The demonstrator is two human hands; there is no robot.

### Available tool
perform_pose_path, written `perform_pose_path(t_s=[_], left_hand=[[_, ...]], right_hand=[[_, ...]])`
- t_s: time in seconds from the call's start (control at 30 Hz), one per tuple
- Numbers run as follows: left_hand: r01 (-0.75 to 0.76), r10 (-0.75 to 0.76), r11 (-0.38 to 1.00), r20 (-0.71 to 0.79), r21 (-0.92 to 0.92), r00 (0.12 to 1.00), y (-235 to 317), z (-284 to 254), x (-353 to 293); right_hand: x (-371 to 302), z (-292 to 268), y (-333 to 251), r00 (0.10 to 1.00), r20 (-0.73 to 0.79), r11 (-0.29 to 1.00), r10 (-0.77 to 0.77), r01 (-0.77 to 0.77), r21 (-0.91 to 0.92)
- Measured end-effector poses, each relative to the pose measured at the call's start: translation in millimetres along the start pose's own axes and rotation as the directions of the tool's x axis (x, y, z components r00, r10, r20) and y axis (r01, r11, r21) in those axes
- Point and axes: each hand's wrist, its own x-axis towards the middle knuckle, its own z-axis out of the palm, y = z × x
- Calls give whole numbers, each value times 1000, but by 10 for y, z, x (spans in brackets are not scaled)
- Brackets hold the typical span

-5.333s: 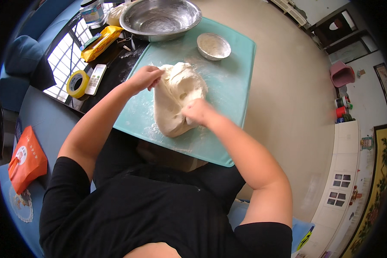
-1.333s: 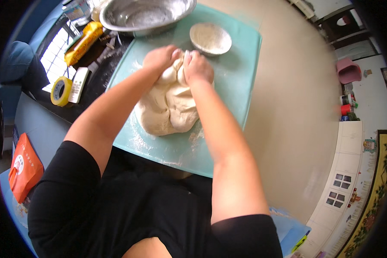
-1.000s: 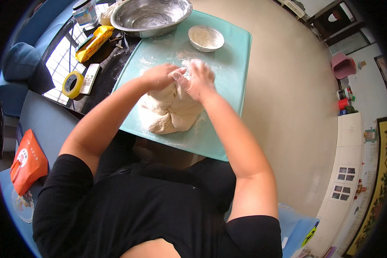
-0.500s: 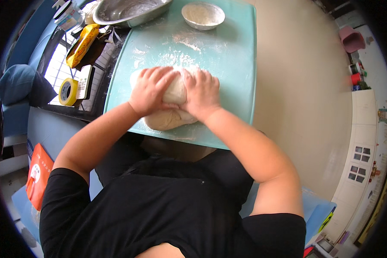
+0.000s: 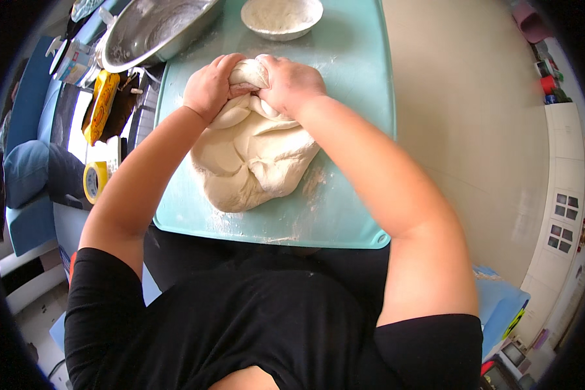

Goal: The person kneads a large ball of dough on a light blue cutting board. They repeatedly fold, press, and turn the dough by hand, occasionally adding flour from a small bowl to prevent sticking. The dough is worked into a smooth, elongated shape by the end of the clip.

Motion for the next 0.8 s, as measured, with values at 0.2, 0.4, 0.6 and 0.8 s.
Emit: perform_pose_path(t_s=[0.2,0.4,0.6,0.8], left_hand=[[156,-156,987,5,37,988,2,-89,65],[47,-17,993,267,-104,963,391,-779,-153],[-79,85,995,97,-64,992,349,-700,-993],[-43,45,998,-60,36,997,782,-600,-1589]], right_hand=[[38,-11,-217,987,16,983,160,-158,-95],[-352,-403,-243,988,126,995,92,-95,21],[-912,-421,-769,963,228,986,147,-160,42],[-1537,-59,-684,996,62,980,58,-45,-196]])
